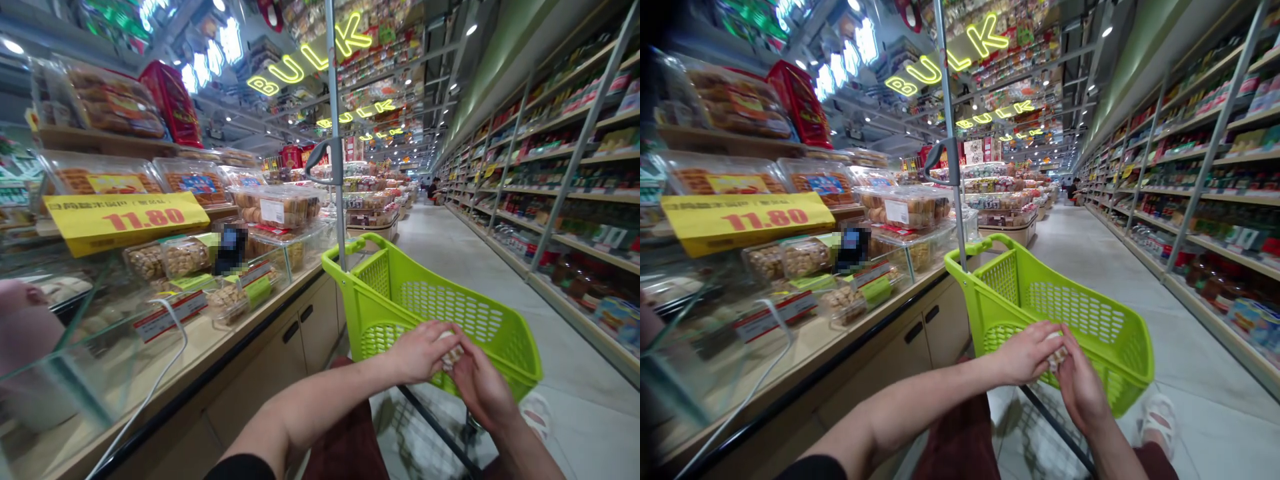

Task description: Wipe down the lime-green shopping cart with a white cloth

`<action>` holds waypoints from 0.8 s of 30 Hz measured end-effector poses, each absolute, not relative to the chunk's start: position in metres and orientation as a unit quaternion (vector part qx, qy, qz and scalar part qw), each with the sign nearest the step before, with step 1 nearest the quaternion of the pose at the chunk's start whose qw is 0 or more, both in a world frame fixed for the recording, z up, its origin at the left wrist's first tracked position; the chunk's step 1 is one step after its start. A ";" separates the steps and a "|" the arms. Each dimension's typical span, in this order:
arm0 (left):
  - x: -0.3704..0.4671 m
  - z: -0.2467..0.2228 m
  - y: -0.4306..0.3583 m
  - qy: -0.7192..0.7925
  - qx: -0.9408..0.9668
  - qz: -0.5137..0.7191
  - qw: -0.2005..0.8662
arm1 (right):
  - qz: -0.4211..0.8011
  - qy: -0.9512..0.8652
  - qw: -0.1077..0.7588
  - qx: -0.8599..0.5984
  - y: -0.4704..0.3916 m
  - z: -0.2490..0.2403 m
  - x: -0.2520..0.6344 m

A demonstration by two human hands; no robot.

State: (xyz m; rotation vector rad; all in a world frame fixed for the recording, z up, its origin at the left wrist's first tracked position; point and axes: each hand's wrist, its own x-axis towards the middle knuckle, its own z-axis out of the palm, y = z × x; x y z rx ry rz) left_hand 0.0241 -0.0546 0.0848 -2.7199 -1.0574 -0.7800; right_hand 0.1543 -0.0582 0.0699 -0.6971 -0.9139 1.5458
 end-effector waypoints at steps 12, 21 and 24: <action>-0.007 0.094 0.044 -0.515 -0.806 -0.235 0.171 | 0.409 -0.485 0.608 -0.477 -0.015 0.039 0.181; -0.020 0.062 0.031 -0.466 -0.848 -0.149 0.205 | 0.235 -0.633 0.516 -0.527 -0.009 0.023 0.179; -0.056 0.073 0.028 -0.512 -0.815 -0.141 0.231 | 0.107 -0.686 0.465 -0.550 -0.008 0.025 0.177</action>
